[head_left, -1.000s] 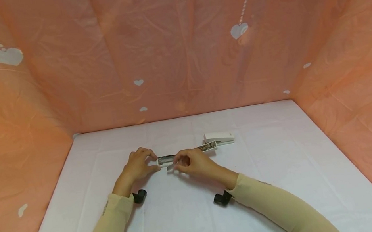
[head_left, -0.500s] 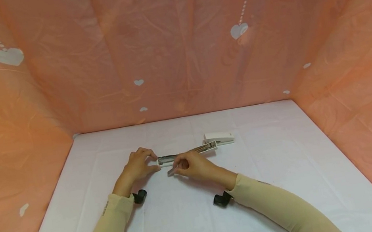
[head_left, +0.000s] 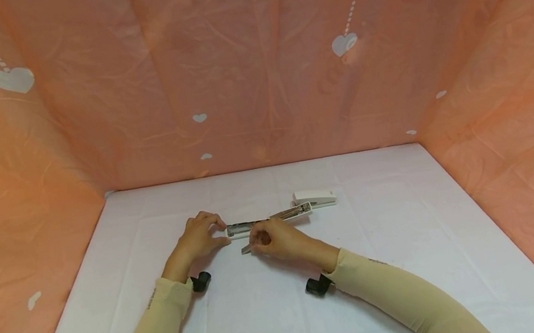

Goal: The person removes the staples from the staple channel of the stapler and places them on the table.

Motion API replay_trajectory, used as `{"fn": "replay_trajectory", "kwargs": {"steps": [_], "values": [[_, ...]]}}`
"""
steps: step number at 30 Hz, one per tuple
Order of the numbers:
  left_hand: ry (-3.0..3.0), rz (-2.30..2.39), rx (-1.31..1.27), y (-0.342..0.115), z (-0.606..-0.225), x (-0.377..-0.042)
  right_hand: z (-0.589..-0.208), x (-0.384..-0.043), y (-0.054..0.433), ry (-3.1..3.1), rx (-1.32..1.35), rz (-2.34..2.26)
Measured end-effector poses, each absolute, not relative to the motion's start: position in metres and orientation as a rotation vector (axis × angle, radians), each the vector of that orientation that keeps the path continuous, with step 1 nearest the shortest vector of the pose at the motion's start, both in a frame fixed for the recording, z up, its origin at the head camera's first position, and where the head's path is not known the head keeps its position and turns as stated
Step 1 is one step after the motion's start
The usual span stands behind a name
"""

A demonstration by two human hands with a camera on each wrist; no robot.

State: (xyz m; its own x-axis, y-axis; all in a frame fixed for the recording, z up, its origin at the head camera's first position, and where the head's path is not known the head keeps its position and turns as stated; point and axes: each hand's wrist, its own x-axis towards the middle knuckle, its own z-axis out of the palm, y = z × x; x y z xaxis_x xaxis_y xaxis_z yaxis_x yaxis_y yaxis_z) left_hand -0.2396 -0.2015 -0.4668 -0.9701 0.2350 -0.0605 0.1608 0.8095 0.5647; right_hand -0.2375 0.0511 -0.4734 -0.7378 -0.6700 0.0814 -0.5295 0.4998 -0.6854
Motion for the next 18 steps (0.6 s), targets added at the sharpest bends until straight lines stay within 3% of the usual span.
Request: {"fn": "replay_trajectory", "kwargs": {"steps": [18], "values": [[2.878, 0.889, 0.358, -0.1998, -0.4647, -0.2392, -0.4732, -0.2374, 0.052, 2.632, -1.018, -0.84]]}}
